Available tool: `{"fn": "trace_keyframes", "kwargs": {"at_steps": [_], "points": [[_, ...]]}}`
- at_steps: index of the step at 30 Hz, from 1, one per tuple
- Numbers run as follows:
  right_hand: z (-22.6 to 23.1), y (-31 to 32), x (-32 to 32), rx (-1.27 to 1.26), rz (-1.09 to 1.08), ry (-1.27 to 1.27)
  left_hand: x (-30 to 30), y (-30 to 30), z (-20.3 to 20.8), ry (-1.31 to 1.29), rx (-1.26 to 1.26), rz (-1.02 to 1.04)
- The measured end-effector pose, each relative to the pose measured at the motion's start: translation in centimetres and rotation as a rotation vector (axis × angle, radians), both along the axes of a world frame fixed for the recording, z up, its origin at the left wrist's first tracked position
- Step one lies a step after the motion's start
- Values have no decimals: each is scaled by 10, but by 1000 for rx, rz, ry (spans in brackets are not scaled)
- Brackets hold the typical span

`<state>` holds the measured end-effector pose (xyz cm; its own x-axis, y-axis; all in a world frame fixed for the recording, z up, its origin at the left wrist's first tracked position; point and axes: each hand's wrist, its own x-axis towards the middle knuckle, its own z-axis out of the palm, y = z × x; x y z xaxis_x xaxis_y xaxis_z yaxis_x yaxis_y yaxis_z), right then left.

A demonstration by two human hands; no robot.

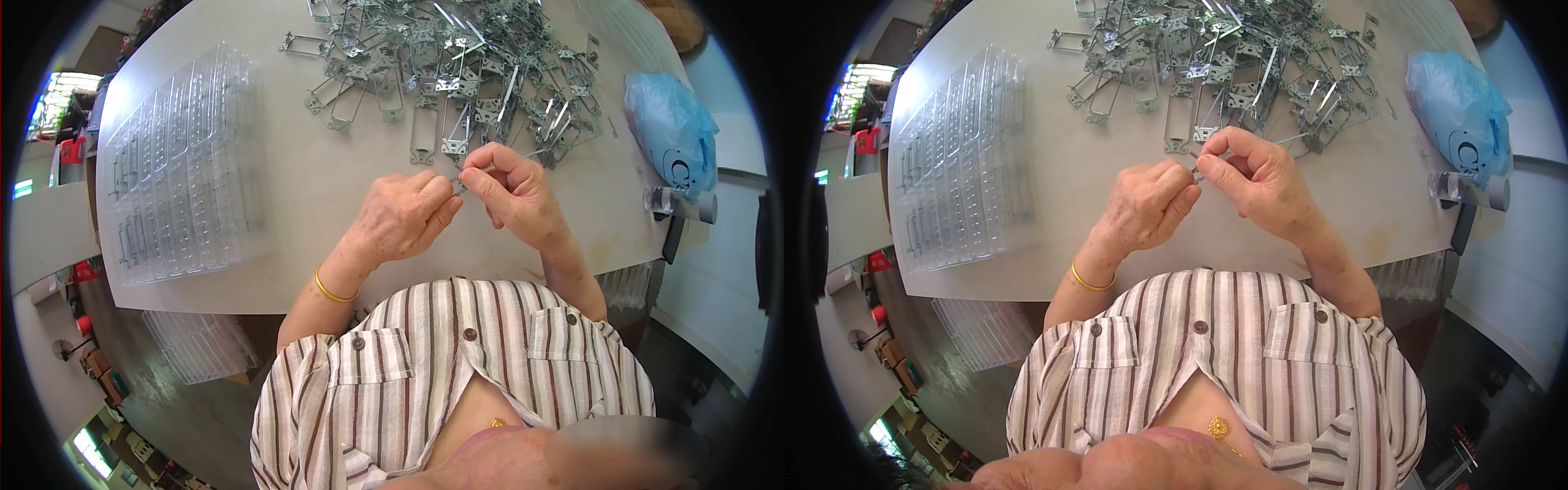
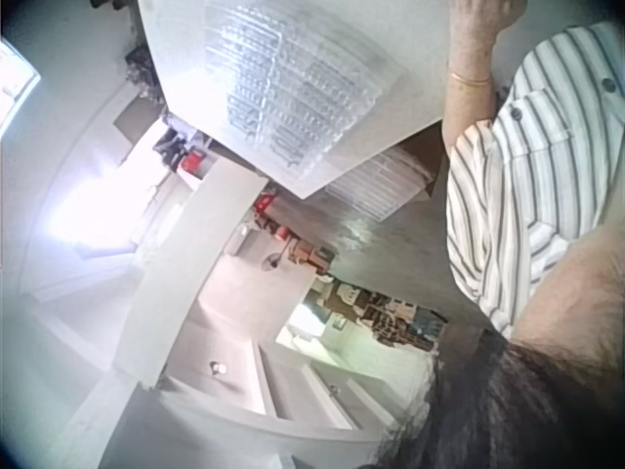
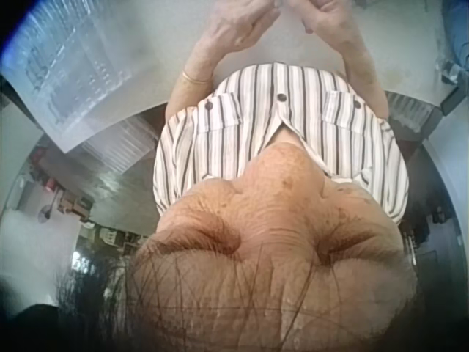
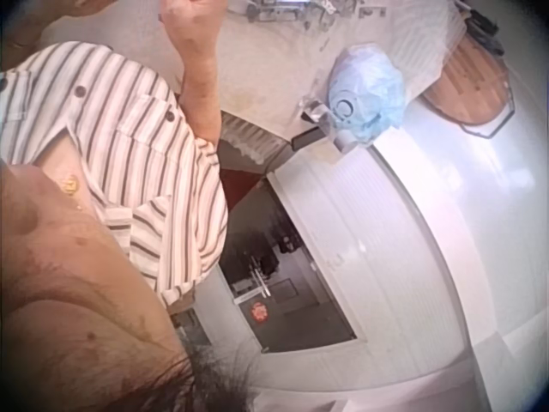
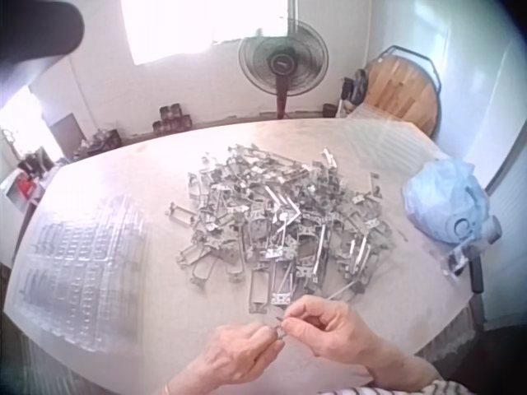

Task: The person assembles small metal components and metal pins by hand, then places the assembled parts into a plastic sorting tray.

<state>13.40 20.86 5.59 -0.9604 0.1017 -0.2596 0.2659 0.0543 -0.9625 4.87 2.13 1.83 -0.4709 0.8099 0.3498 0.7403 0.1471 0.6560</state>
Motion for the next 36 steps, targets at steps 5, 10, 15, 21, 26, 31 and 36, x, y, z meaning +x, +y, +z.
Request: {"fn": "trace_keyframes", "kwargs": {"at_steps": [5, 10, 15, 21, 26, 31, 36], "points": [[1, -1, -1, 32, -74, 109, 4, 2, 2, 40, -30, -85], [-2, -1, -3, -13, -286, 301, 4, -4, -5, -510, 125, -20], [2, 2, 3, -105, -173, 135, -3, -8, -1, -1153, 300, -25], [-3, -10, 2, -7, -141, 135, -4, -9, -3, -1177, 361, -20], [-10, -10, 2, 79, -126, 161, -3, -7, -3, -1037, 326, 12], [-10, -8, 3, 169, -114, 174, -4, -10, -11, -815, 276, 6], [5, -6, 3, 75, -49, 14, -6, -11, -12, -600, 191, 42]]}}
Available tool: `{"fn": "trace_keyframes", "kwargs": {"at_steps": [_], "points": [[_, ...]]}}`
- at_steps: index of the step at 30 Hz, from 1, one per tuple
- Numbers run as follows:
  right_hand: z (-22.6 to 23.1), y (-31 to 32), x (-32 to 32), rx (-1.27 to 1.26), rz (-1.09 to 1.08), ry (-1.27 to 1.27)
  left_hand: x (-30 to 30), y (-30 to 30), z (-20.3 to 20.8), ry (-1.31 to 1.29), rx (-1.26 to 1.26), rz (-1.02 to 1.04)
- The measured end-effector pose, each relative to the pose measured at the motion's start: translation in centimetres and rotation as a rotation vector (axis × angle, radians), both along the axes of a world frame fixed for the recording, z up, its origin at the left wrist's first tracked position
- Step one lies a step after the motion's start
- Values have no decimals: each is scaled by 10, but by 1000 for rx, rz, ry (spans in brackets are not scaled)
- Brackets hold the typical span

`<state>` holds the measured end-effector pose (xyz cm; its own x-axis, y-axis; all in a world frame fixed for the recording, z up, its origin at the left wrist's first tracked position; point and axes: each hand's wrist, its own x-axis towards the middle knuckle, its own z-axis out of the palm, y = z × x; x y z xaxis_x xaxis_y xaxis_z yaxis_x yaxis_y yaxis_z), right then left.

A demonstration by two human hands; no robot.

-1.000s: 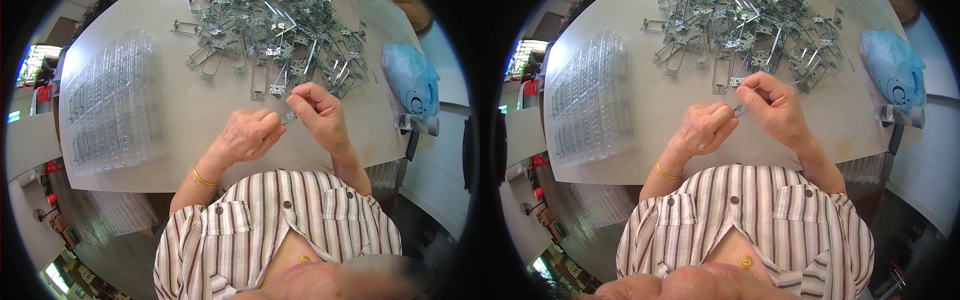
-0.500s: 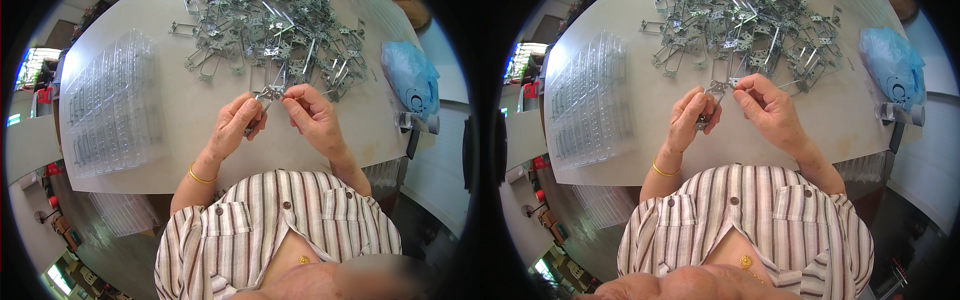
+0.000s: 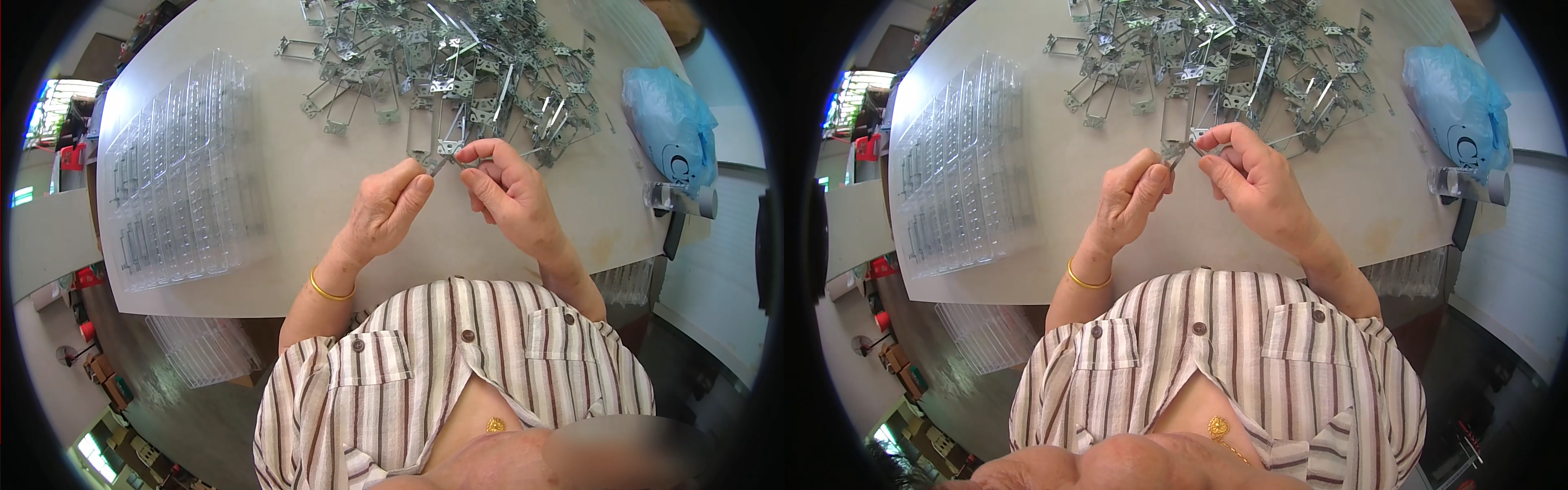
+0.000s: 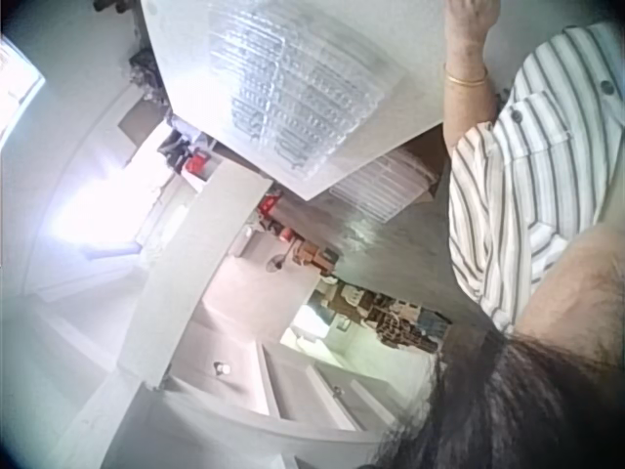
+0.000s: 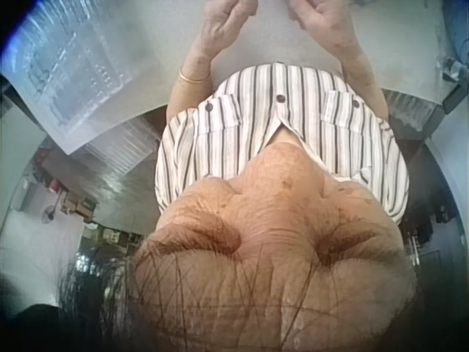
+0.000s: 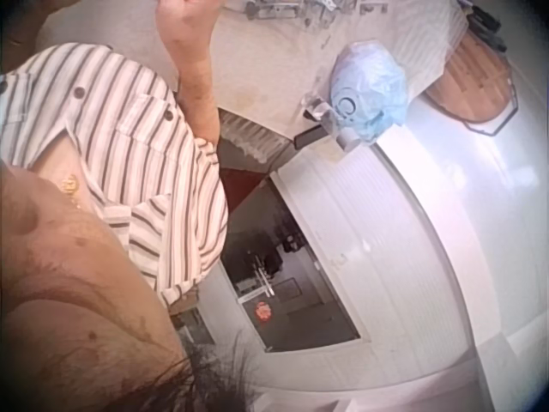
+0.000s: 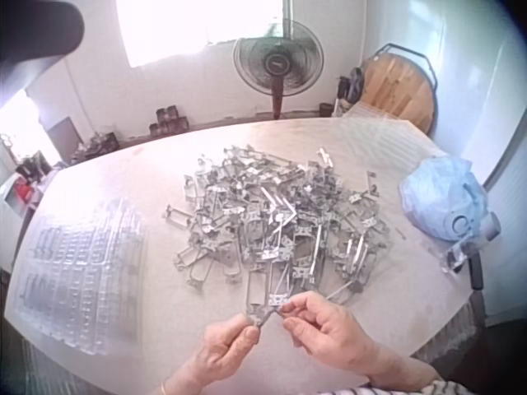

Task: The person assembles small metal components and metal pins by hand, then places the assembled parts into a plastic sorting tray.

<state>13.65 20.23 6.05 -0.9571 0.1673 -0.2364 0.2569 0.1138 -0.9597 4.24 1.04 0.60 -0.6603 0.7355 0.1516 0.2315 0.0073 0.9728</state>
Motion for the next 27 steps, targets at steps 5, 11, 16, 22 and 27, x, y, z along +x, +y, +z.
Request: {"fn": "trace_keyframes", "kwargs": {"at_steps": [5, 11, 16, 22, 27], "points": [[-11, 10, -4, -306, 46, -67, 3, 4, 5, 169, -24, -62], [-17, 18, -6, -590, 88, -152, 0, 4, 8, 123, -24, -125], [-20, 20, -5, -551, 124, -193, 4, 5, 7, 142, -10, -188], [-17, 15, -4, -157, 17, -57, 8, 6, 7, 34, 2, -281], [-14, 13, -1, -239, -207, 137, 9, 5, 6, -469, 64, -130]]}}
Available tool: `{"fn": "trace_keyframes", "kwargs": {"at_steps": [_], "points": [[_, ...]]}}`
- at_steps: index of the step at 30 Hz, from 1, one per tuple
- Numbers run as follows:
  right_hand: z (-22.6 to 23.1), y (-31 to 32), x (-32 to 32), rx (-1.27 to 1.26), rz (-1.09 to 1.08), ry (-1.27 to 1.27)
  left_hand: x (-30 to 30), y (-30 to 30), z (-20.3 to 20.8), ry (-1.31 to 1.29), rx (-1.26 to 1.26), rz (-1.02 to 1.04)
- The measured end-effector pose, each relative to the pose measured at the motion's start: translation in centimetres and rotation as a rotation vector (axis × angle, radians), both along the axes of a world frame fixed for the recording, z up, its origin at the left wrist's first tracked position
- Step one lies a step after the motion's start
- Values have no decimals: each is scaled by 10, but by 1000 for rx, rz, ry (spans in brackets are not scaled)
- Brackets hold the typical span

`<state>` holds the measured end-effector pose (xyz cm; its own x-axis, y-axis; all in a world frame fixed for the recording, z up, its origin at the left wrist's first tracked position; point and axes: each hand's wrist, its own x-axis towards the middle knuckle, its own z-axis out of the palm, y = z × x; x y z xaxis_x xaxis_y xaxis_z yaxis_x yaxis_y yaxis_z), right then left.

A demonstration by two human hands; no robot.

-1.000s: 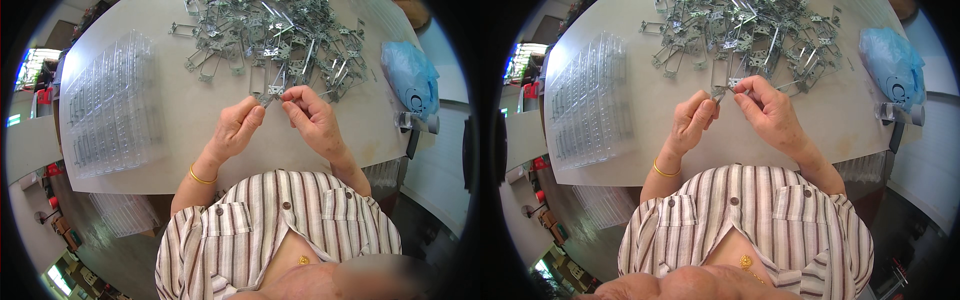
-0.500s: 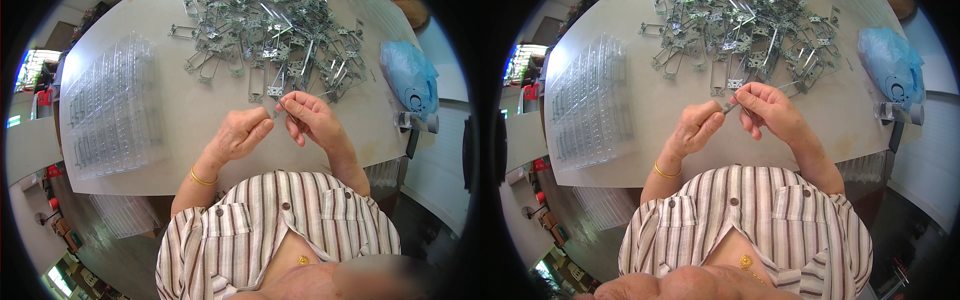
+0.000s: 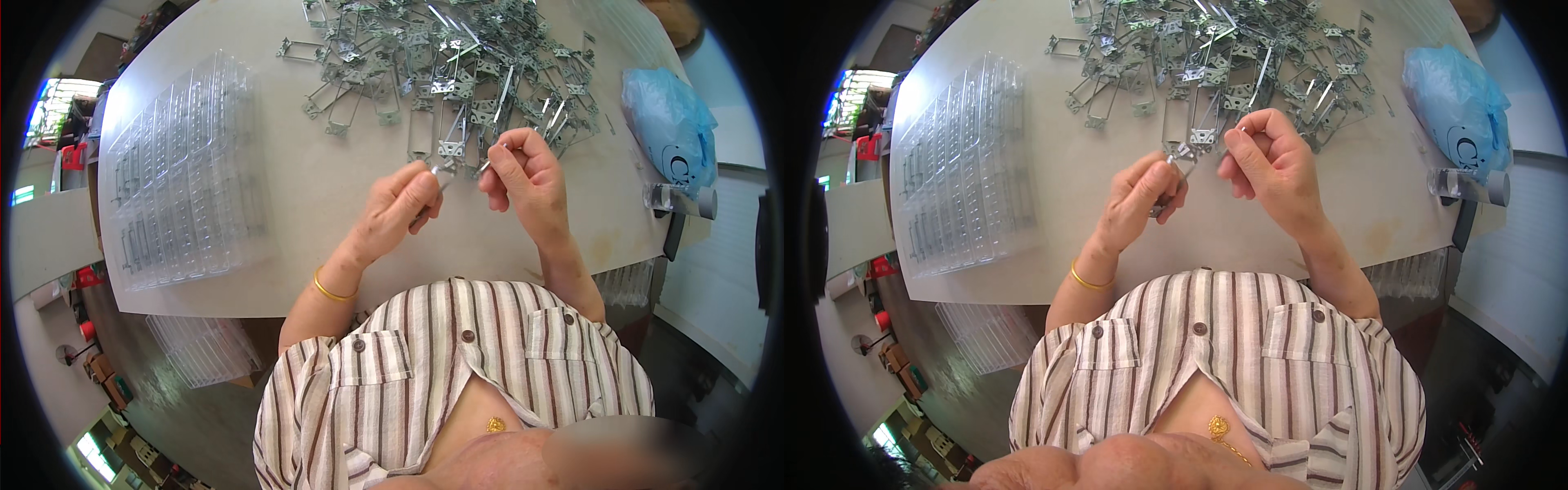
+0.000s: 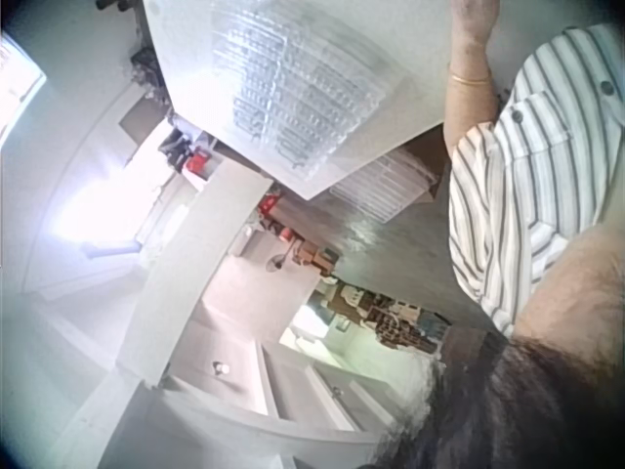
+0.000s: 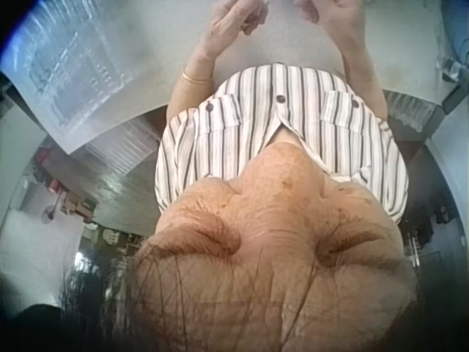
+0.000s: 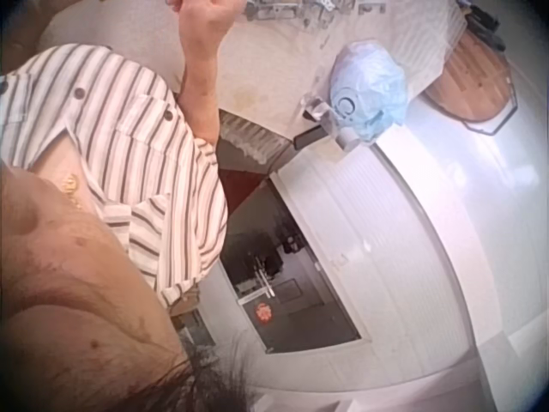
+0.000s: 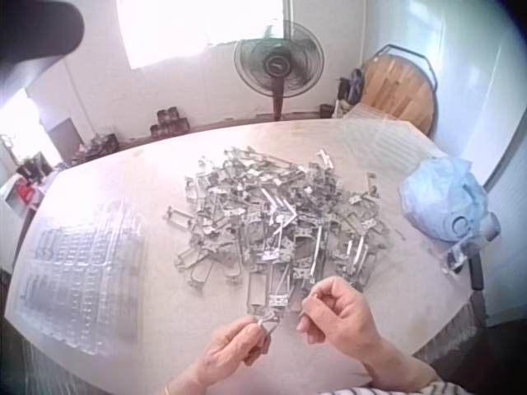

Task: The person assembles small metal components and metal pins by hand, then places the assembled parts into a plastic sorting tray.

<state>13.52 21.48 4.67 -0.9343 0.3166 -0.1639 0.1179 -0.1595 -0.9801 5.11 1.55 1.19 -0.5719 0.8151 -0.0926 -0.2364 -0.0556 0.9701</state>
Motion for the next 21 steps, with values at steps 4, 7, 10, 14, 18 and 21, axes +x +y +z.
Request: {"fn": "trace_keyframes", "kwargs": {"at_steps": [4, 7, 10, 14, 18, 21], "points": [[-2, -11, 5, 54, 6, 206, -6, 0, 1, -89, 53, 59], [-5, -18, 5, 124, 23, 262, -5, 1, 1, -120, 60, 49], [-15, -21, 2, 337, -15, 335, -4, 4, 1, -117, 61, 66], [-19, -21, -1, 646, -40, 455, -3, 4, -1, -66, 47, 71], [-18, -22, -1, 797, 16, 320, -1, 2, -3, -16, 56, 64], [-17, -23, 3, 685, 62, 207, -1, 0, -6, 141, -18, 41]]}}
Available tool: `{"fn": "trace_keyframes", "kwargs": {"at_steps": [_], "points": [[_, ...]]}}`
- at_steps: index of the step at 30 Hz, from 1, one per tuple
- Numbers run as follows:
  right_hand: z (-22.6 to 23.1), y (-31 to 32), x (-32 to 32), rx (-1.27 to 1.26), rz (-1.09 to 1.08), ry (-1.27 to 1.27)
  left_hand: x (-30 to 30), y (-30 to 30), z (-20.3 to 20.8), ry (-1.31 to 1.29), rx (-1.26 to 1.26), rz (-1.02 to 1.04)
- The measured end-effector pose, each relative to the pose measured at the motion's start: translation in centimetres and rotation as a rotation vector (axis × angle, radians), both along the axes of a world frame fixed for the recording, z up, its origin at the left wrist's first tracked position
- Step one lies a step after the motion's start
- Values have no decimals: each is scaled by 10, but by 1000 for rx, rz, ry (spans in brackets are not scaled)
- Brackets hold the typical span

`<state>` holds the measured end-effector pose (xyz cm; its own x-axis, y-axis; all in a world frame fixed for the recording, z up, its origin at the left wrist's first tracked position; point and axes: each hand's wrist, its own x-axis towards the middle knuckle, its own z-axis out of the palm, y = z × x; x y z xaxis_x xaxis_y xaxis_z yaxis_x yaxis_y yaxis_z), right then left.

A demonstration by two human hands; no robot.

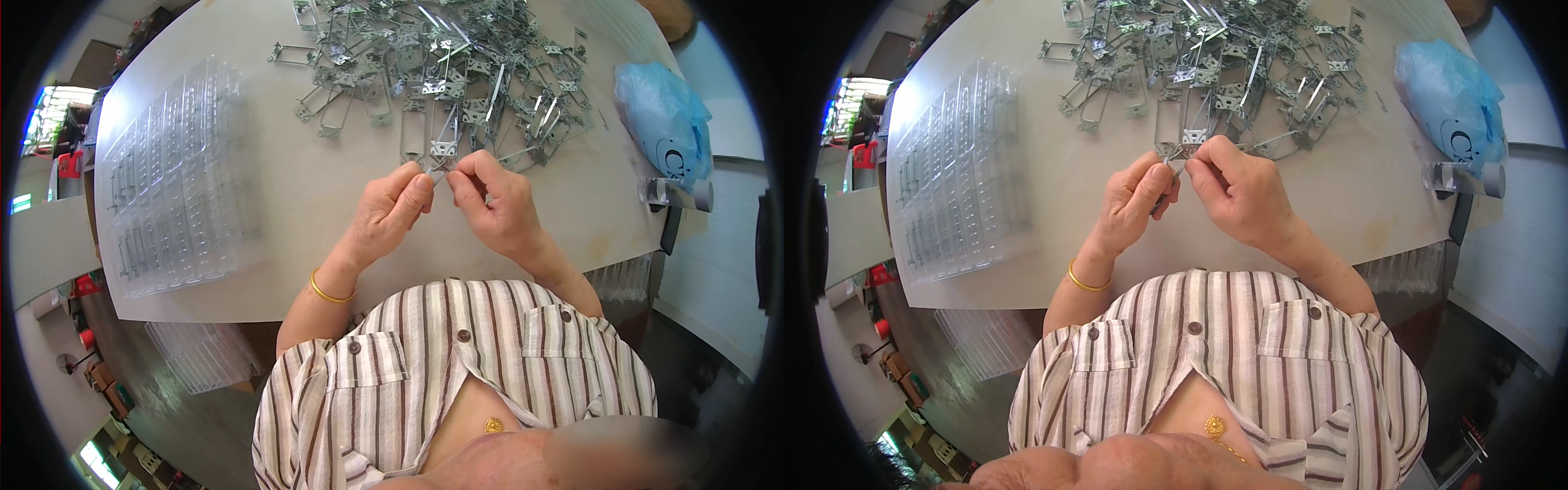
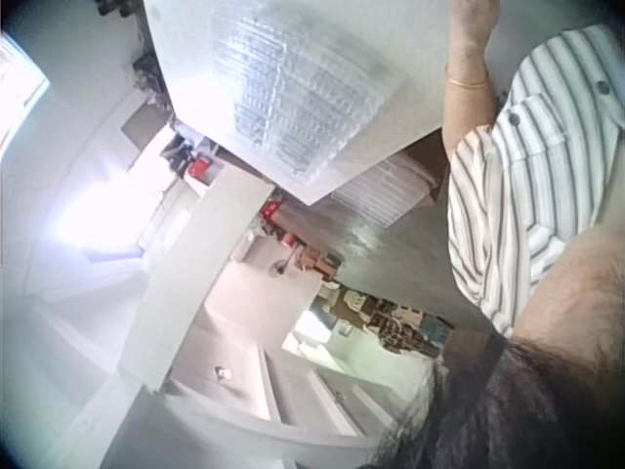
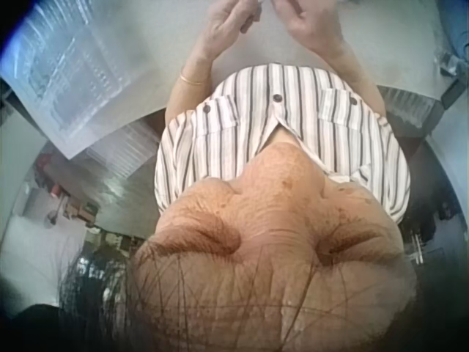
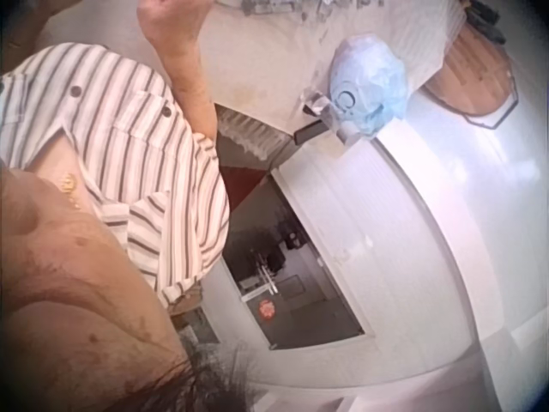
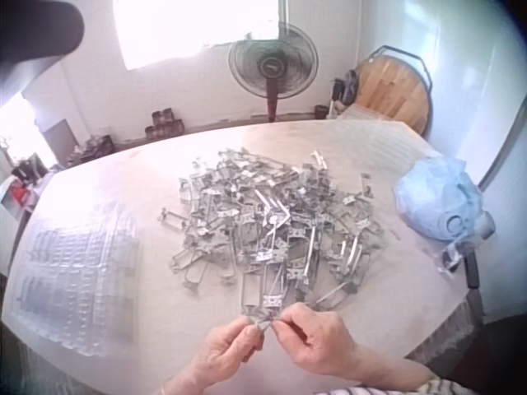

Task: The person assembles small metal components and metal pins by hand, then places the assembled parts into a plastic sorting tray.

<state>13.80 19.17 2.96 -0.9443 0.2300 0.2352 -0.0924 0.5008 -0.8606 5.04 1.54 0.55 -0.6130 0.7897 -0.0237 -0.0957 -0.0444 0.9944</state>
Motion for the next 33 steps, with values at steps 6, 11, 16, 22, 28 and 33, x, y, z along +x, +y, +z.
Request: {"fn": "trace_keyframes", "kwargs": {"at_steps": [6, 11, 16, 22, 28, 33], "points": [[8, 13, 5, -141, 10, -105, -3, 1, 3, -28, -27, 58], [15, 17, -2, -103, 120, 55, -3, 2, 10, -124, -18, -50], [9, 15, -1, -166, 200, 28, -9, -1, 1, -221, 63, -129], [6, 14, 3, -597, 149, -39, -15, -2, -3, -407, 279, -140], [-2, 16, 2, -1007, 5, -29, -24, -6, -14, -457, 503, -19], [-9, 13, 2, -1209, -22, -81, -18, 2, -8, -279, 467, 43]]}}
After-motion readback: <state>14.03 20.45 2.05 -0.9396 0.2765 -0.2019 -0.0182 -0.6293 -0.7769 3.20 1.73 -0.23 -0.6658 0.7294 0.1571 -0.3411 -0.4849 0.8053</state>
